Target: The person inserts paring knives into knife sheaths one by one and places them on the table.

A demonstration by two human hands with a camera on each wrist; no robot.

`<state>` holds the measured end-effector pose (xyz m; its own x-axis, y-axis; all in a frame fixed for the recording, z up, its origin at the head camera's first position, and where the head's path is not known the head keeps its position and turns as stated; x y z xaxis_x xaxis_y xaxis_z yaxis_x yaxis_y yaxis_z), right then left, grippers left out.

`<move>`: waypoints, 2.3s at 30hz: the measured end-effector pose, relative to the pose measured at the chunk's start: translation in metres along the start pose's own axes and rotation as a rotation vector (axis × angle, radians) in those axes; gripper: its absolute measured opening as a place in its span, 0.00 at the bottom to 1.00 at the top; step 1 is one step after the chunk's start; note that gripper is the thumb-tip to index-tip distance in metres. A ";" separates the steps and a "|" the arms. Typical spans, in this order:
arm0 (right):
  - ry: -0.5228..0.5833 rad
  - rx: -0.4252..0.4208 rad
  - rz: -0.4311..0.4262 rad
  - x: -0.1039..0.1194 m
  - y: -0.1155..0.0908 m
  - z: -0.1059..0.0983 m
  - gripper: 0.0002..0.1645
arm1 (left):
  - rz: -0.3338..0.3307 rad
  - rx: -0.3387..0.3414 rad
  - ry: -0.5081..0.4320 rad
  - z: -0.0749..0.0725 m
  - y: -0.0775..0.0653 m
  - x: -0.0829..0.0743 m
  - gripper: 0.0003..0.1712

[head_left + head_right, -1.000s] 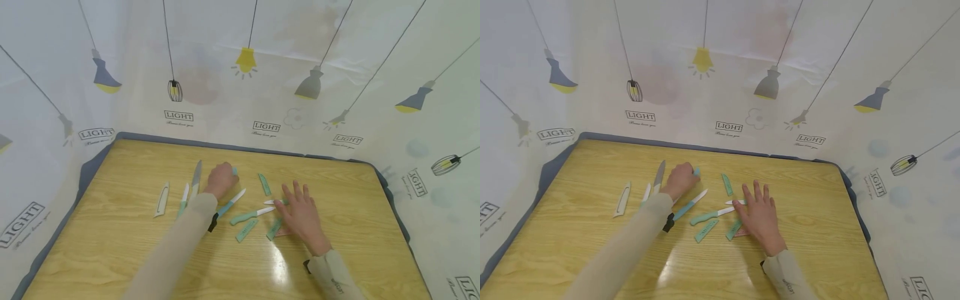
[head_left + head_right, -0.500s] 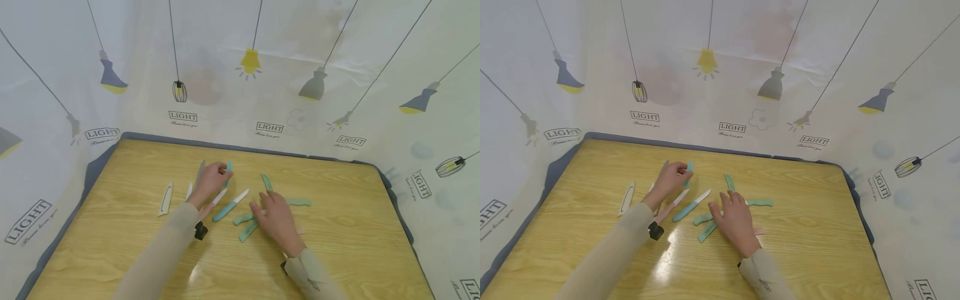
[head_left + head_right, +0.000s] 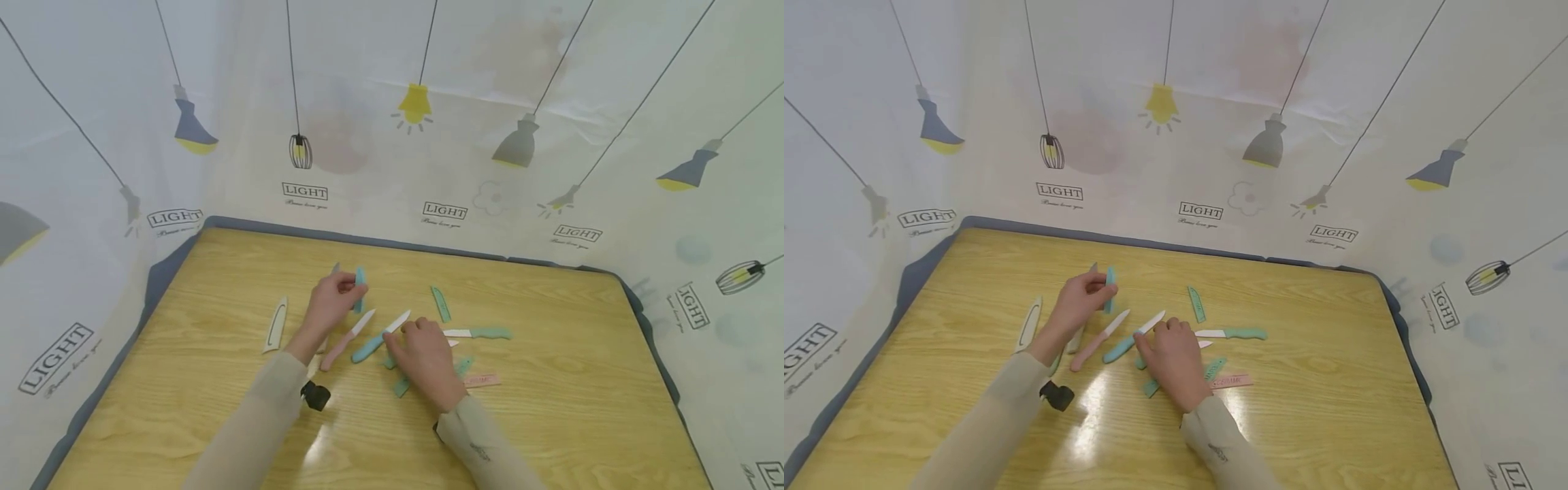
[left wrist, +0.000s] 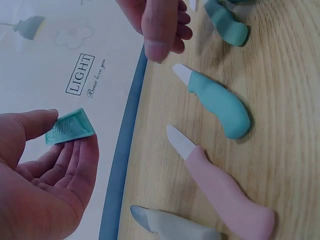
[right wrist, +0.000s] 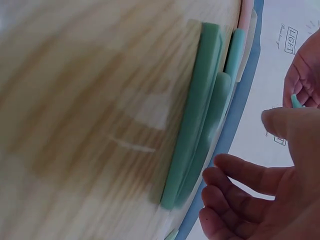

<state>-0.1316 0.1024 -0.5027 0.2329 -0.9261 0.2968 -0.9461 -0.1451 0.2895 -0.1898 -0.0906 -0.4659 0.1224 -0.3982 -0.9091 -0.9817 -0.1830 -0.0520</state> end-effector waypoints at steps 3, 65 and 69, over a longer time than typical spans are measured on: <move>-0.032 0.035 -0.012 0.005 0.004 0.004 0.33 | -0.024 0.000 -0.055 -0.004 -0.003 0.003 0.25; 0.135 0.134 0.140 0.014 0.025 0.001 0.31 | -0.063 -0.119 -0.072 -0.005 -0.022 0.029 0.21; 0.144 0.107 0.140 0.013 0.020 -0.009 0.28 | -0.083 -0.118 -0.102 -0.003 -0.023 0.029 0.18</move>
<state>-0.1455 0.0907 -0.4850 0.1197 -0.8815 0.4567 -0.9882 -0.0617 0.1399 -0.1630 -0.1002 -0.4895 0.1810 -0.2849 -0.9413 -0.9443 -0.3179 -0.0853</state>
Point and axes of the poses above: each hand's wrist, its own y-axis towards the middle knuckle, its own z-axis out of the palm, x = y × z, the point moved 1 cm from there along y, towards the middle knuckle, and after that the axes turned 13 degrees about -x, right-handed, at the moved point
